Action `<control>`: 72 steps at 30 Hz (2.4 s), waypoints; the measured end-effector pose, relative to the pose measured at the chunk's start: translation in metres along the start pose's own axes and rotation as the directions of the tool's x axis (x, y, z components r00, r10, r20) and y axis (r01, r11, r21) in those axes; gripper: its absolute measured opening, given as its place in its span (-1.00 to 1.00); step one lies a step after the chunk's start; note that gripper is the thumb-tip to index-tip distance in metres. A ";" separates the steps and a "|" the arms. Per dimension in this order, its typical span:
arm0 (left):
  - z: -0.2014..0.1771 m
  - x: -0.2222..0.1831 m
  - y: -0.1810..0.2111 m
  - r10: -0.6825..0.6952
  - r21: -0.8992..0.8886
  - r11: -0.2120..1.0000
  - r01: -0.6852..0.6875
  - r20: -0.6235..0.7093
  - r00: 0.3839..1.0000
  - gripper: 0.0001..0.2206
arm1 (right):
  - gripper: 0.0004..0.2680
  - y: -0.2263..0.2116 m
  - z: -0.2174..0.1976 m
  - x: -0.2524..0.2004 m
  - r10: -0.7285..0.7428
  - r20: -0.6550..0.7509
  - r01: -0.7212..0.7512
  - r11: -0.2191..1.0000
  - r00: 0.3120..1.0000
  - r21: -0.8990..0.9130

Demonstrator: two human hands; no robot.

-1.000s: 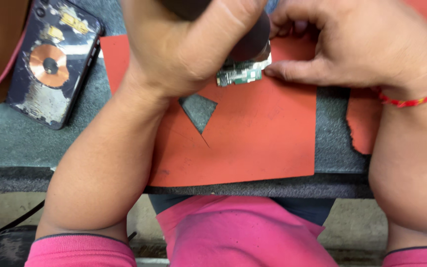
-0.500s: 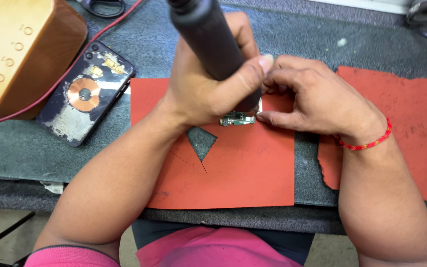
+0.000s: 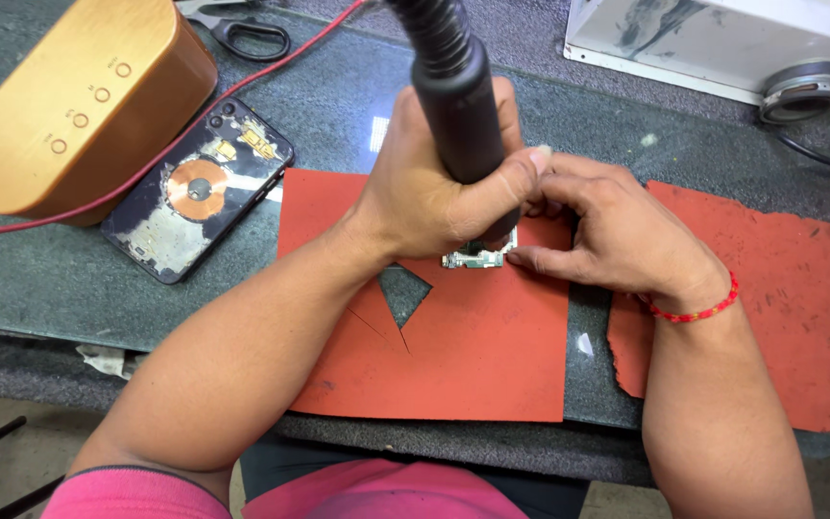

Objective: The person uses a heat gun to apply heat to a small electronic circuit board while holding it on a red mat.

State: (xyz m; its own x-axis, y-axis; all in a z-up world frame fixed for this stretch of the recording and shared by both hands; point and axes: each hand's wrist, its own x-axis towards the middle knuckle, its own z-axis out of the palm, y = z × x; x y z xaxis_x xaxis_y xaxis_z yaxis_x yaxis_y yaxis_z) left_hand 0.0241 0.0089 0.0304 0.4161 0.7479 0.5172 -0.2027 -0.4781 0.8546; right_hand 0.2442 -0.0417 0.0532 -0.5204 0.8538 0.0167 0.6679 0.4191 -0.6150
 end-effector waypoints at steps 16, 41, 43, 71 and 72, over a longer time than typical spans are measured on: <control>-0.004 -0.002 -0.003 0.080 0.002 0.997 -0.080 -0.017 0.997 -0.76 | -0.71 0.000 0.000 0.001 0.008 0.003 -0.008 0.996 1.000 -0.085; -0.002 0.000 0.003 0.062 -0.124 0.990 -0.063 -0.011 0.998 -0.81 | -0.71 -0.001 0.003 -0.002 0.032 -0.009 -0.033 0.997 0.999 -0.066; 0.000 -0.003 0.001 0.041 -0.192 0.980 -0.042 -0.007 0.999 -0.79 | -0.68 -0.001 0.003 -0.001 -0.034 -0.021 0.033 0.997 0.999 -0.071; 0.003 -0.002 -0.001 0.165 -0.019 0.986 -0.167 -0.080 0.983 -0.81 | -0.69 -0.003 0.004 -0.001 0.012 -0.008 -0.013 0.998 1.000 -0.066; 0.000 -0.001 -0.002 0.159 0.008 0.987 -0.158 -0.065 0.985 -0.79 | -0.69 -0.002 0.004 -0.001 0.010 -0.009 -0.010 0.997 1.000 -0.072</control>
State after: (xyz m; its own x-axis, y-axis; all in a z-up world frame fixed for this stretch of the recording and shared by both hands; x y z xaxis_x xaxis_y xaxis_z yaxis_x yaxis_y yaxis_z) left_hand 0.0245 0.0092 0.0284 0.3204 0.6909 0.6481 -0.2590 -0.5942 0.7615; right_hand 0.2417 -0.0449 0.0515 -0.5091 0.8605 0.0175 0.7099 0.4313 -0.5568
